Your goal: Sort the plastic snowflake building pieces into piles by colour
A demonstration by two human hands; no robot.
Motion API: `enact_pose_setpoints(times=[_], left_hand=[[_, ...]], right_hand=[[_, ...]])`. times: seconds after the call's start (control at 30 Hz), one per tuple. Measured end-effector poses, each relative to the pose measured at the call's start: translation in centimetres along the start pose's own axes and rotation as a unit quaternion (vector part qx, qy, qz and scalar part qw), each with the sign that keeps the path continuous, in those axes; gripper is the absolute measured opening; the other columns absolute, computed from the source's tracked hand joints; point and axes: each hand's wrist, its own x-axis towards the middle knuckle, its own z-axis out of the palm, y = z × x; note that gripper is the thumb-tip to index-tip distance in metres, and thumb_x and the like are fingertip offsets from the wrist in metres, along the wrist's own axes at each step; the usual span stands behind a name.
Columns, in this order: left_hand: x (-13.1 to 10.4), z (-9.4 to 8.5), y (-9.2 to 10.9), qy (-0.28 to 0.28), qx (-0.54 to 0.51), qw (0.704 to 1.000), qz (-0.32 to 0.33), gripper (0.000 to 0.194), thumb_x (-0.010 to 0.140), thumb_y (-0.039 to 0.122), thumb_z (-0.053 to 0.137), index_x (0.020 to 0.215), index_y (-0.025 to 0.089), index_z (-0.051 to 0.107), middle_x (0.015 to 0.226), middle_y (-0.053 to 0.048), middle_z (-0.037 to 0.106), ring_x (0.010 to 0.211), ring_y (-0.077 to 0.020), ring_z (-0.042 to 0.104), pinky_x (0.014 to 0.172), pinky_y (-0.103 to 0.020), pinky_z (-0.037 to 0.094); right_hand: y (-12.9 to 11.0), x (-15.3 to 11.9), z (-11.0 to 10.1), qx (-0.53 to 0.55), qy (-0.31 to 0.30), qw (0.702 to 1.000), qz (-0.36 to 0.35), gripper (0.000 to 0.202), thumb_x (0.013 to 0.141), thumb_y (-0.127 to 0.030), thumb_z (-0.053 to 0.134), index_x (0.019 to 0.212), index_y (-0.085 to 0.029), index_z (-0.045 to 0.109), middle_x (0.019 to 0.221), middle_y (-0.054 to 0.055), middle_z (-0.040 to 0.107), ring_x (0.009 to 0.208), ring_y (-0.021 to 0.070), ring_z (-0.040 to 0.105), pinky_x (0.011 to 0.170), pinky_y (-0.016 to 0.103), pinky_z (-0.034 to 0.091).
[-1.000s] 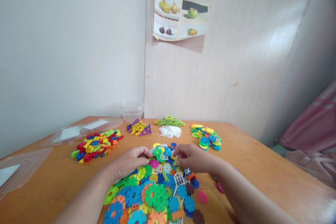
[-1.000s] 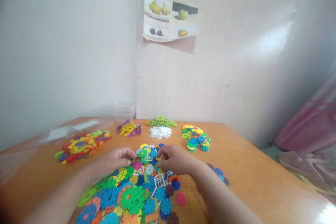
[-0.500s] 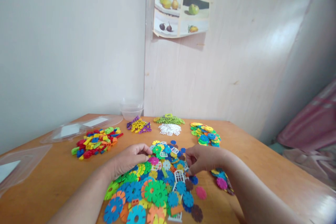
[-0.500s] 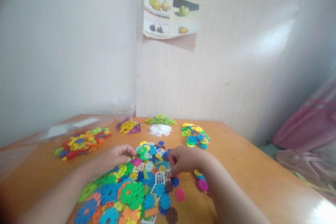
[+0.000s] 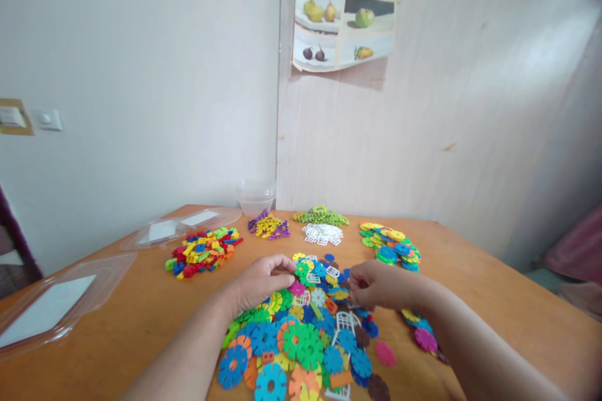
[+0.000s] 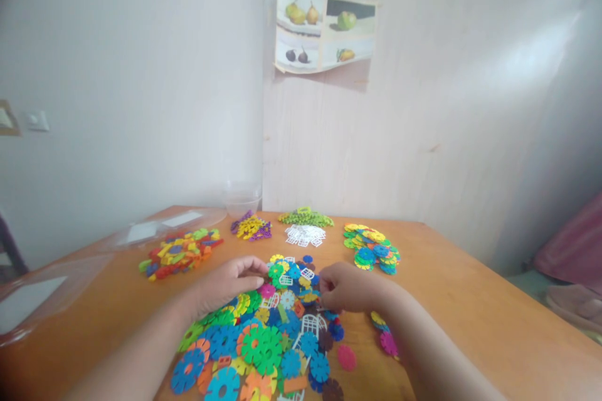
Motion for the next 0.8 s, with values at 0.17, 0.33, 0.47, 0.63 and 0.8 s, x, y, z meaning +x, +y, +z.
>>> enact_pose_setpoints(times=[0.17,0.33,0.47,0.63,0.8], left_hand=[[0.0,0.5,0.7,0.029,0.006,0.999,0.029,0.032,0.078,0.038,0.067,0.103,0.018,0.066,0.106,-0.007,0.071,0.101,-0.0221,0.064,0.090,-0.033,0.049],[-0.3,1.1,1.6,0.033,0.009,0.998,0.046,0.033,0.077,0.038,0.069,0.103,0.018,0.068,0.109,-0.009,0.071,0.101,-0.0226,0.064,0.089,-0.034,0.050],[-0.6,1.6,2.1,-0.009,-0.017,0.998,0.054,0.036,0.076,0.037,0.072,0.105,0.018,0.068,0.105,-0.008,0.071,0.096,-0.0214,0.065,0.085,-0.033,0.051],[-0.7,2.1,1.9,-0.038,-0.022,0.997,0.067,0.029,0.079,0.039,0.069,0.099,0.017,0.069,0.086,-0.004,0.071,0.080,-0.0174,0.063,0.074,-0.030,0.049],[-0.5,1.8,1.6,0.001,-0.002,0.999,0.054,0.024,0.077,0.036,0.070,0.092,0.017,0.068,0.081,-0.003,0.068,0.076,-0.0169,0.062,0.069,-0.028,0.048]], right_hand=[[-1.3,0.5,0.9,0.125,0.044,0.991,0.019,0.008,0.079,-0.026,0.060,0.082,-0.019,0.055,0.064,-0.002,0.061,0.051,0.0098,0.055,0.047,0.020,0.040],[-3.0,1.4,2.3,0.128,0.114,0.984,-0.044,0.006,0.077,-0.019,0.059,0.083,-0.019,0.061,0.067,-0.004,0.058,0.053,0.0070,0.047,0.046,0.019,0.033],[-4.0,1.9,3.3,0.176,0.122,0.974,-0.074,0.004,0.079,-0.020,0.059,0.083,-0.019,0.059,0.065,-0.005,0.053,0.057,0.0081,0.045,0.051,0.019,0.034],[-4.2,2.7,5.0,0.193,0.126,0.968,-0.103,0.012,0.085,-0.031,0.061,0.085,-0.020,0.056,0.066,-0.005,0.048,0.057,0.0086,0.041,0.051,0.020,0.032],[-4.1,3.0,5.7,0.184,0.149,0.964,-0.117,0.019,0.088,-0.038,0.060,0.095,-0.020,0.058,0.073,-0.003,0.055,0.063,0.0106,0.047,0.055,0.021,0.036]])
